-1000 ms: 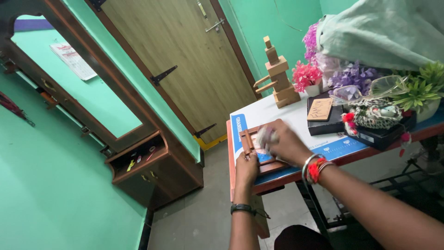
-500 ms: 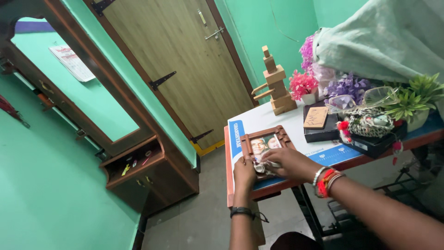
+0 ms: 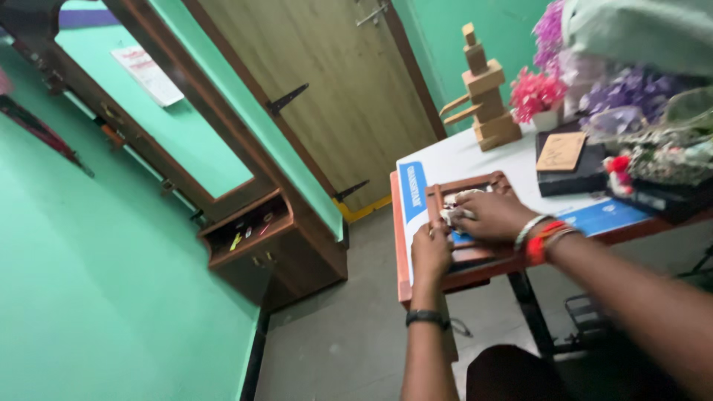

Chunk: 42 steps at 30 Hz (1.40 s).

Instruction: The person cleans the back of a black photo frame with a cloth, wiping the surface and edges. They then flip the frame over to reveal a wooden frame with a photo of two people and continue wiping the front glass and wooden border.

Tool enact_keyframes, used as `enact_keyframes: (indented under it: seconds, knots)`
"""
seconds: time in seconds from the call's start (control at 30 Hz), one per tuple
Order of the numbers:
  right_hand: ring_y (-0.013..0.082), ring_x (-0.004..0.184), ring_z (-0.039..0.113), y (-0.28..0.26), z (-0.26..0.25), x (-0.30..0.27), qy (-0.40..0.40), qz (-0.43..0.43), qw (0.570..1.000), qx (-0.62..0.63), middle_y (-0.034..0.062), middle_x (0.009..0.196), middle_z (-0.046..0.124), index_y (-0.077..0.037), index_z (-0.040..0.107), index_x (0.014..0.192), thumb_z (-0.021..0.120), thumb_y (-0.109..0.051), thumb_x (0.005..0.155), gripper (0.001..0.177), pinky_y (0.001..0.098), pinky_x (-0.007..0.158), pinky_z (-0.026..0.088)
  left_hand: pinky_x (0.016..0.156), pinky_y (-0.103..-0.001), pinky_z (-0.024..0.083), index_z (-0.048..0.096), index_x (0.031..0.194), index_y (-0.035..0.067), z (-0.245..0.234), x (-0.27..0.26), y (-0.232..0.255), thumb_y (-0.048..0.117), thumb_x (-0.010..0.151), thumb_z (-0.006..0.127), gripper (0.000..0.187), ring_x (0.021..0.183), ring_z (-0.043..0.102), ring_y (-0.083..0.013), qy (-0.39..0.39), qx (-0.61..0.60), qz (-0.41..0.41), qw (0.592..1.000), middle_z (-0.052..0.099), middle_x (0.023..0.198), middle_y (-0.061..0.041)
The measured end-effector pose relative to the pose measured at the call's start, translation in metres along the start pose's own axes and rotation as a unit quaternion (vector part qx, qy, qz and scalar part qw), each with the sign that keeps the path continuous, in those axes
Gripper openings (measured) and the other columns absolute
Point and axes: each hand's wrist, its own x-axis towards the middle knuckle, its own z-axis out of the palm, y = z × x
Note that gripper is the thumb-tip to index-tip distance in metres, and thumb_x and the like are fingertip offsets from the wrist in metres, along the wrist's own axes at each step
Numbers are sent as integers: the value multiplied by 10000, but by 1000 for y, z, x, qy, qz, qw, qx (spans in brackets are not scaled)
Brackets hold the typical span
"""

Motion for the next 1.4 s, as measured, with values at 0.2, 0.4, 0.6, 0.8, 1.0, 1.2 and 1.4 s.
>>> enact_keyframes:
  seconds: [0.2, 0.4, 0.6, 0.8, 1.0, 1.2, 1.4]
  knots:
    - [233, 704, 707, -14, -35, -53, -108, 135, 978, 116, 142, 822, 798, -161, 765, 1193, 692, -309, 955, 289, 380, 698, 589, 694, -433, 558, 698, 1084, 51, -4, -10, 13, 357, 989, 526, 364, 714, 728, -287, 35, 27, 13, 999, 736, 784, -153]
    - [95, 775, 636, 14, -19, -79, 340, 141, 869, 330, 72, 969, 696, 24, 632, 1282, 587, -182, 1099, 279, 284, 651, 516, 759, -431, 542, 645, 1118, 20, -4, -21, 17, 354, 957, 651, 371, 872, 700, -336, 122, 15, 90, 988, 727, 953, -192]
    - [245, 1024, 674, 8, -14, -61, 341, 115, 922, 143, 153, 1168, 707, -29, 681, 1235, 675, -25, 873, 362, 388, 877, 537, 872, -375, 572, 467, 1276, 23, -3, -9, -2, 267, 908, 717, 507, 1002, 729, -266, 95, -80, 113, 986, 703, 1091, -153]
    - [262, 1061, 661, -39, -17, -92, 94, 87, 984, -122, 64, 1254, 688, -121, 750, 1115, 750, -79, 706, 411, 406, 938, 543, 849, -391, 580, 486, 1299, 12, -3, -18, 5, 211, 929, 670, 459, 982, 755, -283, 143, -93, 111, 979, 736, 1098, -166]
    - [258, 952, 749, -24, -44, -95, 122, 190, 968, 106, 73, 1050, 753, -102, 747, 1114, 738, -188, 840, 288, 387, 854, 582, 798, -471, 561, 319, 1502, 0, 2, -35, 32, 279, 957, 627, 686, 964, 724, -383, 174, 14, 88, 981, 738, 1052, -233]
    - [270, 1036, 684, 24, -24, -58, 371, 59, 923, 85, 169, 1208, 671, 32, 708, 1154, 622, -148, 962, 276, 375, 909, 540, 722, -477, 571, 355, 1488, 11, 1, -50, 52, 299, 944, 631, 675, 889, 744, -385, 165, 34, 77, 983, 754, 961, -217]
    - [208, 923, 683, 9, -12, -39, 205, 211, 913, 281, 112, 1024, 733, -18, 636, 1281, 782, -325, 869, 534, 370, 809, 551, 718, -459, 576, 435, 1377, 17, -1, -52, 47, 262, 920, 686, 577, 880, 760, -363, 182, -3, 144, 973, 764, 958, -196]
